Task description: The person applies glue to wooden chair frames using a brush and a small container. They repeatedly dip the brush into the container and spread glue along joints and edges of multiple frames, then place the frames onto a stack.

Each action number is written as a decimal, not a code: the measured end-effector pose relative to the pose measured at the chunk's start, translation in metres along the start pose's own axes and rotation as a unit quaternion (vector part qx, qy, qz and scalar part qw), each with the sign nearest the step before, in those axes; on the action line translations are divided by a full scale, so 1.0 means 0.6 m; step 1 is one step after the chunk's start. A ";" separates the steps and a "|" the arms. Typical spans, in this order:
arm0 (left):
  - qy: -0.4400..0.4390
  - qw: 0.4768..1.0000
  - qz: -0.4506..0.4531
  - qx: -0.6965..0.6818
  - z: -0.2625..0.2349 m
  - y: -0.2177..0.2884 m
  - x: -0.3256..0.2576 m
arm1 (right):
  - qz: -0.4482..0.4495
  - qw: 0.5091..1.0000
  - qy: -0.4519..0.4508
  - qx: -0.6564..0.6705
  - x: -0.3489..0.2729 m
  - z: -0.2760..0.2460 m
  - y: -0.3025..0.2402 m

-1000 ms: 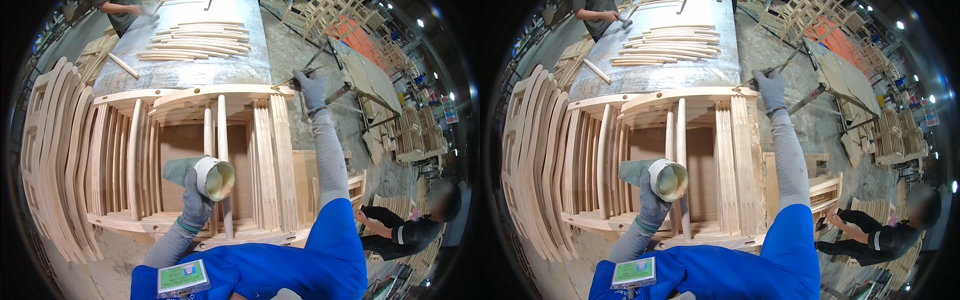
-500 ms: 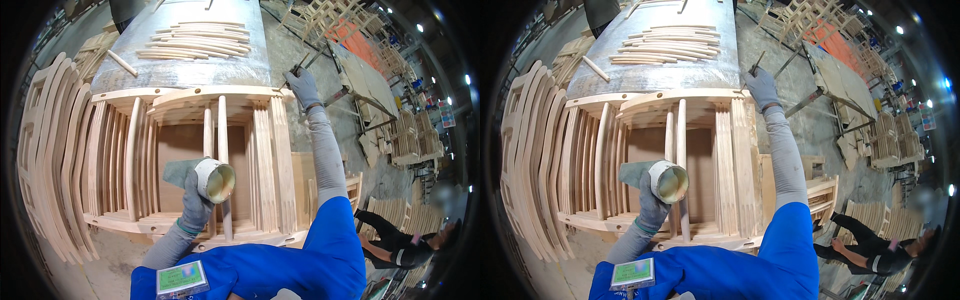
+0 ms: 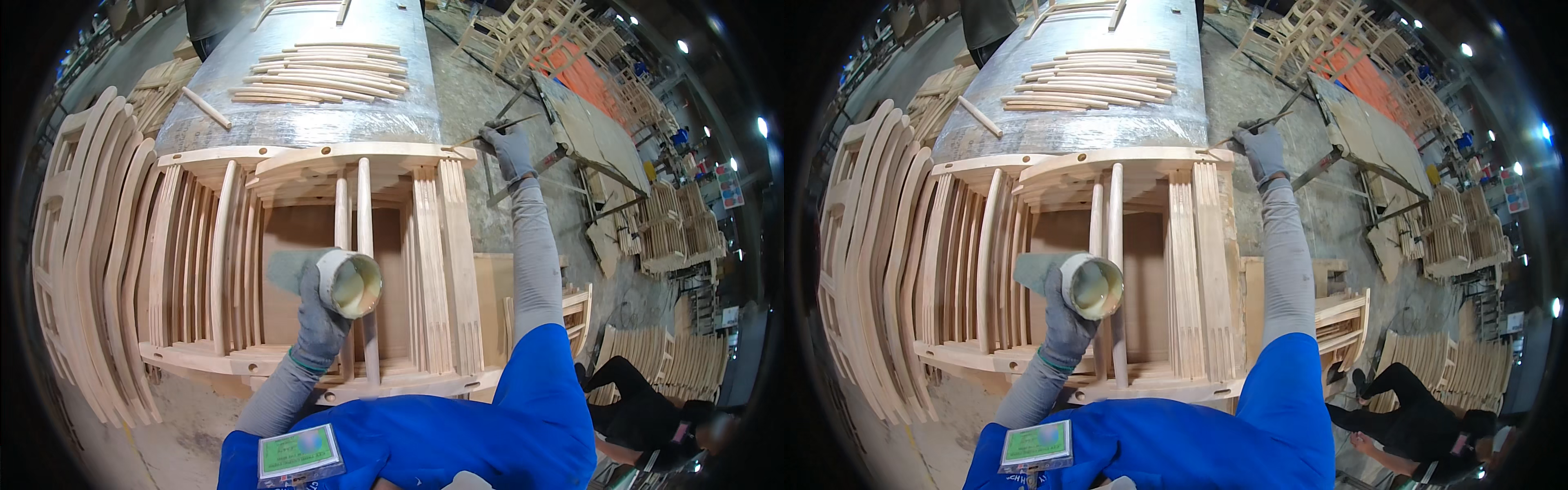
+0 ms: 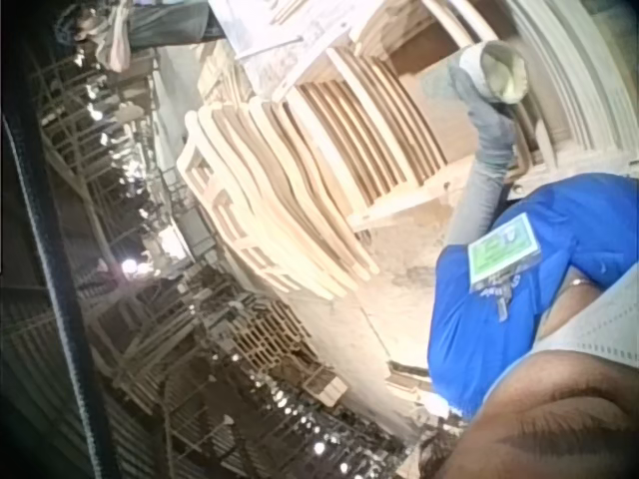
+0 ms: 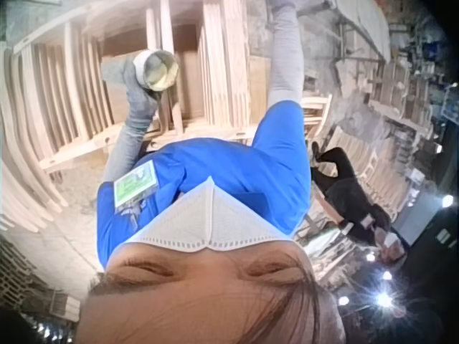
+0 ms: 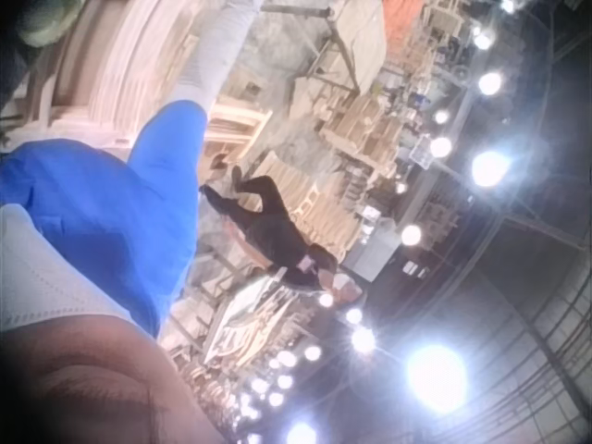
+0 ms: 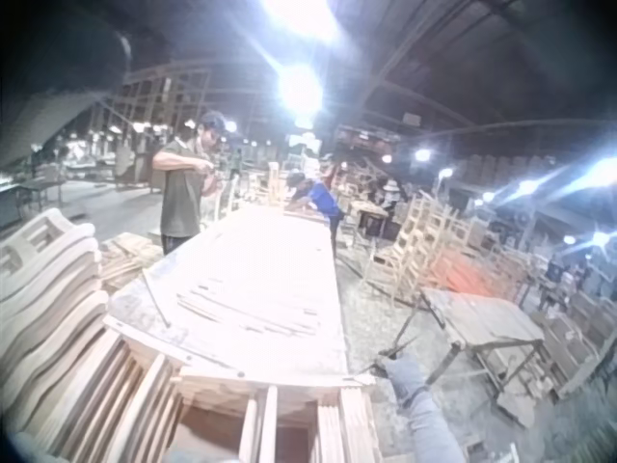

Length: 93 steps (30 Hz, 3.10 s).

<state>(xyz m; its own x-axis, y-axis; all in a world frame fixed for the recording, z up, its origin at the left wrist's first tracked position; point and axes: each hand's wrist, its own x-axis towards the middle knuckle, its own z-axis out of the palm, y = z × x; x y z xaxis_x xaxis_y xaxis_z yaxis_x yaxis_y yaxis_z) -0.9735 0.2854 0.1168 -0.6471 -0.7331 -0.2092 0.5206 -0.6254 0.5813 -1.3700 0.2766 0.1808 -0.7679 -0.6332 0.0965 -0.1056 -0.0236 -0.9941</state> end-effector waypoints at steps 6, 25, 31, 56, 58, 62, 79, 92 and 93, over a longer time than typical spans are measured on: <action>-0.019 0.996 0.042 -0.070 0.051 0.056 -0.017 | -0.062 0.994 -0.051 0.068 -0.237 0.051 -0.169; -0.047 0.979 0.194 -0.043 0.105 -0.004 -0.154 | -0.273 0.941 -0.171 0.104 -0.683 0.024 -0.127; -0.098 0.986 0.106 -0.082 0.130 -0.026 -0.185 | -0.224 0.954 -0.119 0.162 -0.707 0.008 -0.105; -0.035 0.996 -0.069 -0.041 0.047 -0.122 -0.200 | 0.078 0.991 0.105 -0.013 -0.722 -0.154 -0.053; -0.040 0.996 -0.063 -0.042 0.035 -0.126 -0.196 | 0.064 0.992 0.098 -0.048 -0.722 -0.153 -0.056; -0.094 0.995 -0.024 0.004 0.032 -0.129 -0.198 | 0.054 0.988 0.033 -0.143 -0.723 -0.134 -0.071; -0.058 0.995 -0.063 -0.051 0.033 -0.126 -0.194 | -0.042 0.941 -0.117 -0.316 -0.690 -0.126 -0.091; -0.025 0.994 -0.079 -0.066 0.024 -0.127 -0.196 | -0.109 0.927 -0.149 -0.326 -0.690 -0.117 -0.087; -0.023 0.995 -0.074 -0.063 0.024 -0.127 -0.196 | -0.099 0.919 -0.170 -0.341 -0.688 -0.109 -0.097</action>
<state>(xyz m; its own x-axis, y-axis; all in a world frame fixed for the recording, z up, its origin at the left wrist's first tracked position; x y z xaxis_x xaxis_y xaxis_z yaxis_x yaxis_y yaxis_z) -0.9451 0.4233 0.1084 -0.7459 -0.6185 -0.2471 0.4811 -0.7569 0.4423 -1.0885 0.5899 0.2018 -0.4618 -0.8766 0.1356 -0.6820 0.2531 -0.6861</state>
